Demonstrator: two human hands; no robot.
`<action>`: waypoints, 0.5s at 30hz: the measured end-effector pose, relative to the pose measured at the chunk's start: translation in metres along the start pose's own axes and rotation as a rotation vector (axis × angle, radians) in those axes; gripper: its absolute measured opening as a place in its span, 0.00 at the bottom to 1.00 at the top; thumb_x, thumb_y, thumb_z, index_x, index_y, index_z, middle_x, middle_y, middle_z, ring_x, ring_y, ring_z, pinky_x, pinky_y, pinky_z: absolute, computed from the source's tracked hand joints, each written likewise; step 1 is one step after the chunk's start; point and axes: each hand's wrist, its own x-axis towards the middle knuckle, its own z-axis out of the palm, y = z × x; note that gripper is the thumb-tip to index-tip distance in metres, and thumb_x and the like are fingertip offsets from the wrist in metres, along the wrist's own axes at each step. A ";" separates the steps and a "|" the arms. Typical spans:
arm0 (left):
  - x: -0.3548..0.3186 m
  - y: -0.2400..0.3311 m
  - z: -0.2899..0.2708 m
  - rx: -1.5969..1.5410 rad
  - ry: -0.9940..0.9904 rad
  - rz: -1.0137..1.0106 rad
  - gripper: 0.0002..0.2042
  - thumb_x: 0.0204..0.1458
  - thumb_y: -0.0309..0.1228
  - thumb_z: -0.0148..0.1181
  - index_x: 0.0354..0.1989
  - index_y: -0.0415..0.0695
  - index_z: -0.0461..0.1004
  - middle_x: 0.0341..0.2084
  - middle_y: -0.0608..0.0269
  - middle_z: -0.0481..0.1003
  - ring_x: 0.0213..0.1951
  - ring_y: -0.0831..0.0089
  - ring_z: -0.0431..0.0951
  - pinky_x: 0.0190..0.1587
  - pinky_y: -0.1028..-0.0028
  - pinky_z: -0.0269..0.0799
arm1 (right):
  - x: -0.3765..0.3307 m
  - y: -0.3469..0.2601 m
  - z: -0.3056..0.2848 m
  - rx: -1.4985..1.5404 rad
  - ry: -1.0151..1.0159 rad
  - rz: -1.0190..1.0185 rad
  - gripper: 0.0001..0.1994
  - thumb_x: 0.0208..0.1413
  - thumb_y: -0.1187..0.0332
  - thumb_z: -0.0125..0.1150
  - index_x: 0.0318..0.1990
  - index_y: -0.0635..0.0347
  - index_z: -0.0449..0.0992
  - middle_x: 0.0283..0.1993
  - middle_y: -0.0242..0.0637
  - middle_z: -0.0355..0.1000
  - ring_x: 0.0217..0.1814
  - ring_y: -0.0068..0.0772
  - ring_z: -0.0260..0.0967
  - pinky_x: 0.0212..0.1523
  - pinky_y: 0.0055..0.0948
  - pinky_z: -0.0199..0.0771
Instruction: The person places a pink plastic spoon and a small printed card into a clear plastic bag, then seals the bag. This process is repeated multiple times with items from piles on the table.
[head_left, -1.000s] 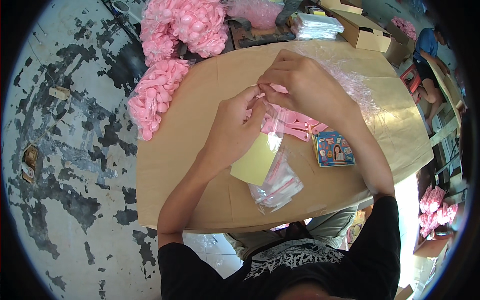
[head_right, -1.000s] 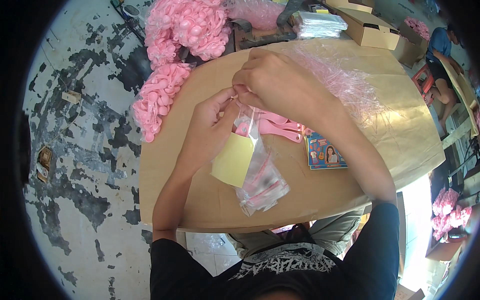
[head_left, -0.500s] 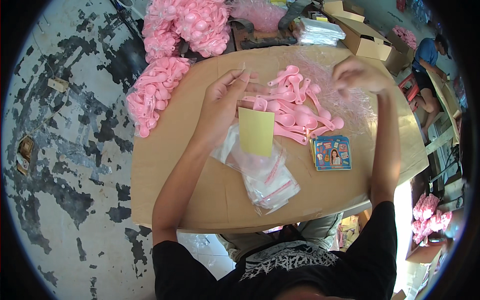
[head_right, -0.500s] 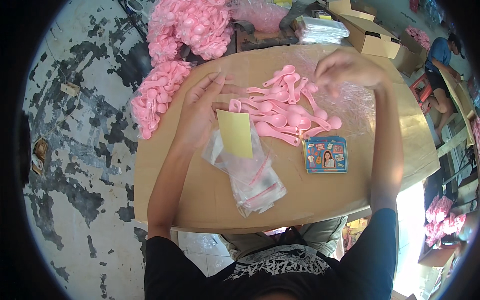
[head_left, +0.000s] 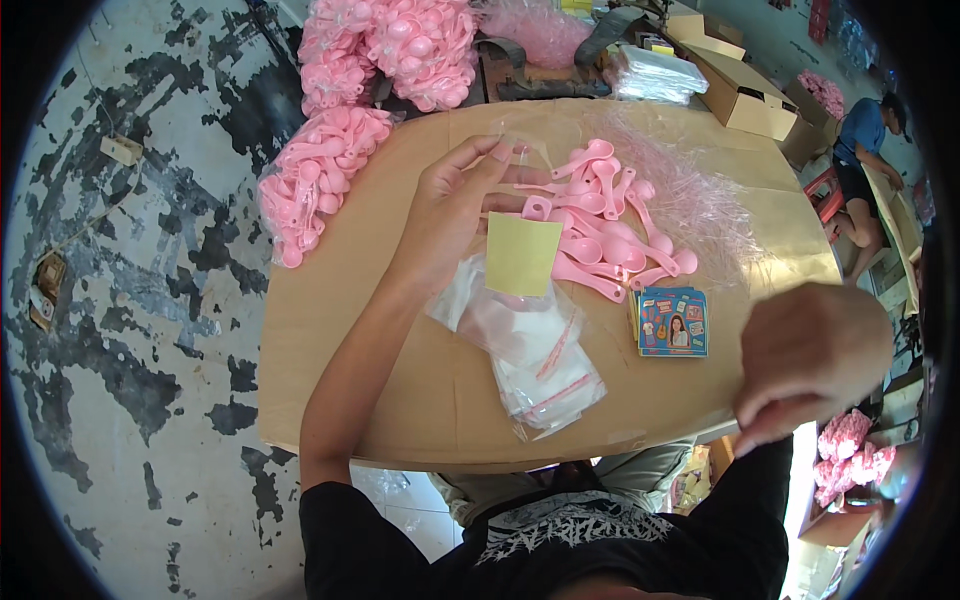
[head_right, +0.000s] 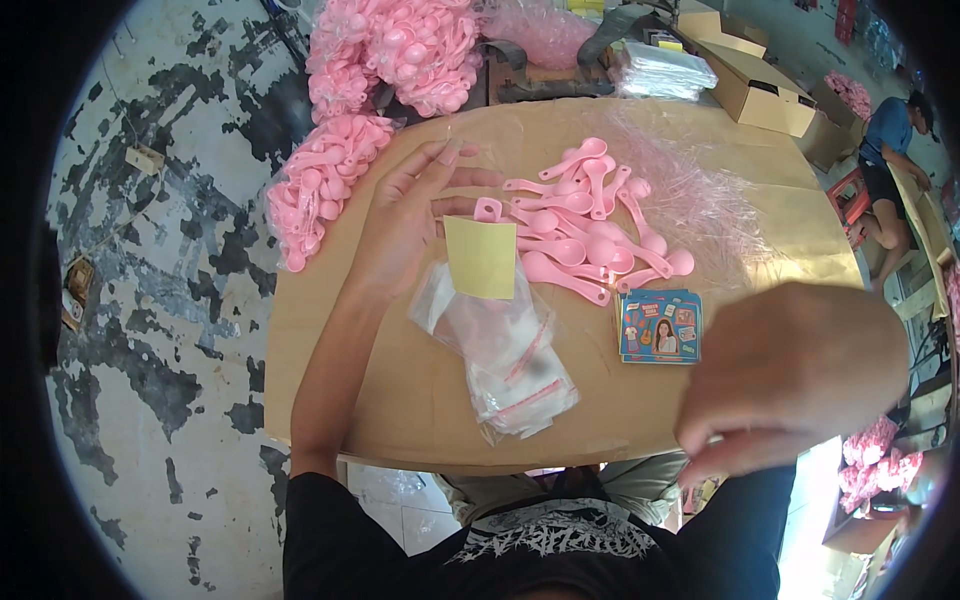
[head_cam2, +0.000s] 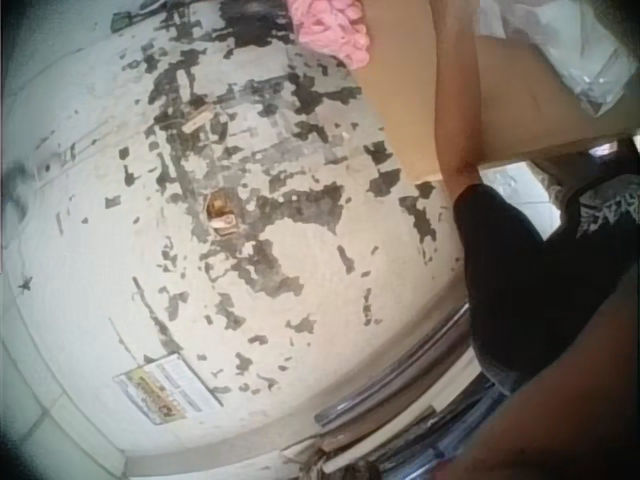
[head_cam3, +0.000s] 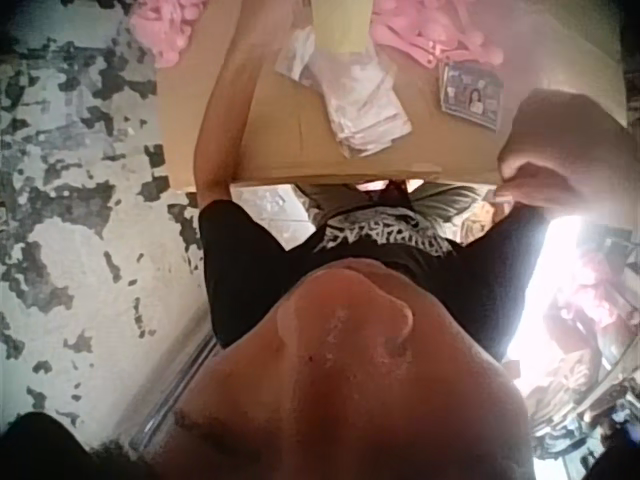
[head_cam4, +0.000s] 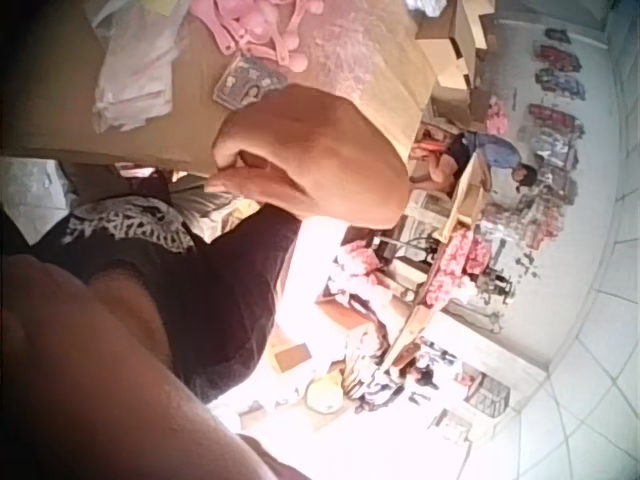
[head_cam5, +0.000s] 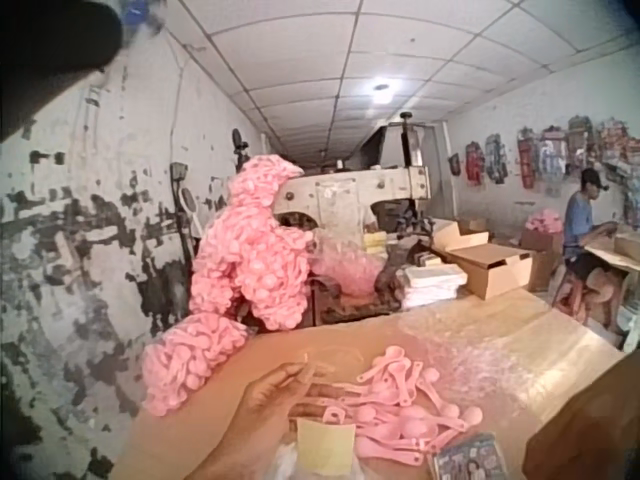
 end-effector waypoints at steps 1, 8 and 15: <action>-0.001 -0.001 -0.001 -0.003 0.004 -0.001 0.16 0.65 0.40 0.48 0.51 0.41 0.69 0.40 0.53 0.78 0.34 0.70 0.82 0.34 0.74 0.80 | -0.002 -0.006 0.003 -0.014 0.016 -0.043 0.08 0.52 0.63 0.69 0.33 0.56 0.80 0.25 0.27 0.74 0.23 0.26 0.72 0.26 0.26 0.71; 0.002 -0.006 -0.005 0.010 -0.009 -0.021 0.16 0.64 0.40 0.49 0.51 0.40 0.69 0.39 0.52 0.78 0.34 0.69 0.82 0.33 0.73 0.81 | 0.014 -0.021 0.020 0.419 0.296 -0.544 0.11 0.57 0.67 0.62 0.36 0.68 0.75 0.33 0.49 0.74 0.31 0.37 0.74 0.30 0.31 0.75; 0.001 -0.004 0.008 -0.024 -0.031 -0.019 0.16 0.65 0.38 0.48 0.51 0.39 0.69 0.38 0.50 0.78 0.34 0.66 0.83 0.34 0.72 0.81 | 0.048 -0.044 0.083 0.665 0.709 -0.873 0.25 0.53 0.40 0.58 0.48 0.49 0.76 0.25 0.30 0.70 0.17 0.29 0.67 0.13 0.25 0.68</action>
